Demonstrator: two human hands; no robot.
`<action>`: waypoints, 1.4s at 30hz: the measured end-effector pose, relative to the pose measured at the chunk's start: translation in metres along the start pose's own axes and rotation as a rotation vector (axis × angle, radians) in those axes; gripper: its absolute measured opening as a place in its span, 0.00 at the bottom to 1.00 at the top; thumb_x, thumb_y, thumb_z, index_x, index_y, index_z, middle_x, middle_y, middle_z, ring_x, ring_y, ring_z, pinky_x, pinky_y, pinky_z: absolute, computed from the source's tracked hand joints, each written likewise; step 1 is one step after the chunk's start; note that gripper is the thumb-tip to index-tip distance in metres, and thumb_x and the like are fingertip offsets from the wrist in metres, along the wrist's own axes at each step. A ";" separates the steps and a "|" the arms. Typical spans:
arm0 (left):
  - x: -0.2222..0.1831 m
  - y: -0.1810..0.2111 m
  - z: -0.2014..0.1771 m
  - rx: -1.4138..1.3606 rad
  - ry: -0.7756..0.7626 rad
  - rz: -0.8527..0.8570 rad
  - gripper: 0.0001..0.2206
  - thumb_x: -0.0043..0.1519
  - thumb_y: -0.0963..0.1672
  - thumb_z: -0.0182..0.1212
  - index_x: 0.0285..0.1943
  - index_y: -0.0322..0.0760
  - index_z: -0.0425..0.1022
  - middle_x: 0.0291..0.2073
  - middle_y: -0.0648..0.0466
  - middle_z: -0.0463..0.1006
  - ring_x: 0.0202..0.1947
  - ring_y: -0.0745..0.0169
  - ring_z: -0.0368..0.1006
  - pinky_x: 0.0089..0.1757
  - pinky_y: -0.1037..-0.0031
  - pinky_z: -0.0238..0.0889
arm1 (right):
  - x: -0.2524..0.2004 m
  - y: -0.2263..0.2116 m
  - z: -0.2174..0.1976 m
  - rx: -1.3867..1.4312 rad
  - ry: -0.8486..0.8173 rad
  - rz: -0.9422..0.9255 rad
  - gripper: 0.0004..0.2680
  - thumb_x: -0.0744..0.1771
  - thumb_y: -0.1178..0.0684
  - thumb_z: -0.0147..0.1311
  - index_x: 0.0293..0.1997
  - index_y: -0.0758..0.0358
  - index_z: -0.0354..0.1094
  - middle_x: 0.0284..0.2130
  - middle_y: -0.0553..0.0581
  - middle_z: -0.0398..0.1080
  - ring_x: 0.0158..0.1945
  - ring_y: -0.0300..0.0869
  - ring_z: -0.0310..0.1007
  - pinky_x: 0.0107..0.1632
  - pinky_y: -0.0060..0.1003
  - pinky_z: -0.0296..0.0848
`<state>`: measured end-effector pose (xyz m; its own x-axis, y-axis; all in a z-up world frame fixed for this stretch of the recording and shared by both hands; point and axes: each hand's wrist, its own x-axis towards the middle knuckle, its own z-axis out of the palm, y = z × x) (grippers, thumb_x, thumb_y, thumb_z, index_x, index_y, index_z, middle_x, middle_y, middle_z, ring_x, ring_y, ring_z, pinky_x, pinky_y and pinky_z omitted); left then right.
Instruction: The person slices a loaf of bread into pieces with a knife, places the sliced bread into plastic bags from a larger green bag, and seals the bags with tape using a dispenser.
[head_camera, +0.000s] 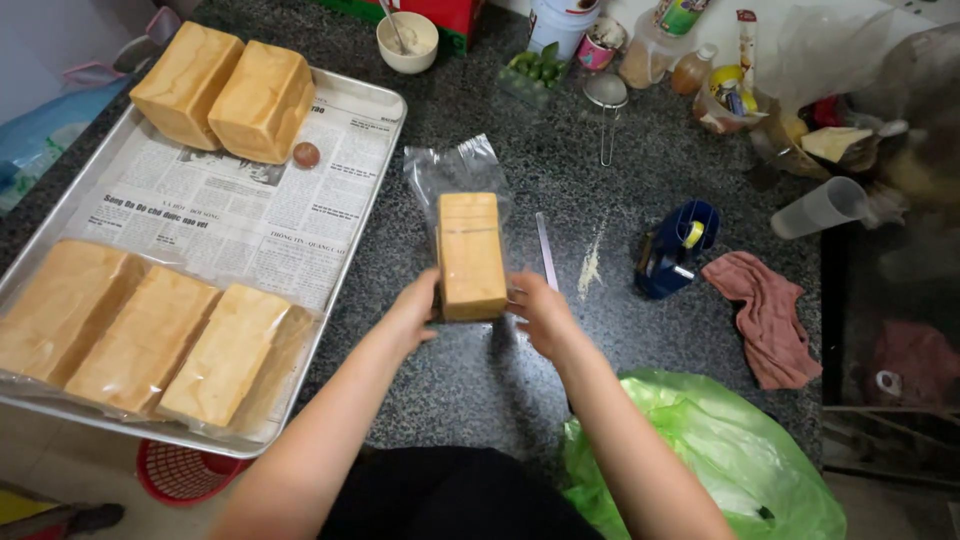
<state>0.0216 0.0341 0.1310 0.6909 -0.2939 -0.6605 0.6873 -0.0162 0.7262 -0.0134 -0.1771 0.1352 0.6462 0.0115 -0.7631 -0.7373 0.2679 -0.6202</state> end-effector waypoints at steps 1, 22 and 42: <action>0.021 -0.031 -0.012 -0.001 0.001 -0.001 0.26 0.66 0.54 0.37 0.68 0.42 0.67 0.60 0.49 0.73 0.61 0.49 0.66 0.57 0.52 0.53 | 0.003 0.015 -0.007 -0.001 0.000 0.001 0.25 0.70 0.30 0.30 0.71 0.51 0.58 0.64 0.58 0.67 0.63 0.48 0.64 0.64 0.53 0.50; -0.104 0.106 -0.007 1.127 0.257 0.646 0.16 0.66 0.51 0.49 0.36 0.43 0.81 0.31 0.45 0.83 0.34 0.41 0.79 0.39 0.52 0.71 | -0.085 -0.073 -0.004 -0.834 0.352 -0.932 0.10 0.69 0.48 0.54 0.36 0.63 0.75 0.24 0.52 0.76 0.27 0.35 0.72 0.32 0.35 0.71; -0.166 0.189 0.006 0.797 0.224 0.932 0.16 0.63 0.49 0.56 0.30 0.32 0.79 0.20 0.53 0.77 0.23 0.68 0.70 0.29 0.70 0.62 | -0.225 -0.148 0.016 -0.685 0.301 -1.012 0.10 0.69 0.51 0.57 0.31 0.67 0.67 0.19 0.46 0.68 0.20 0.32 0.65 0.23 0.32 0.63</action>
<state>0.0354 0.0742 0.3788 0.9186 -0.3367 0.2067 -0.3578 -0.4873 0.7966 -0.0470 -0.2034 0.4018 0.9767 -0.1502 0.1532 0.0522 -0.5263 -0.8487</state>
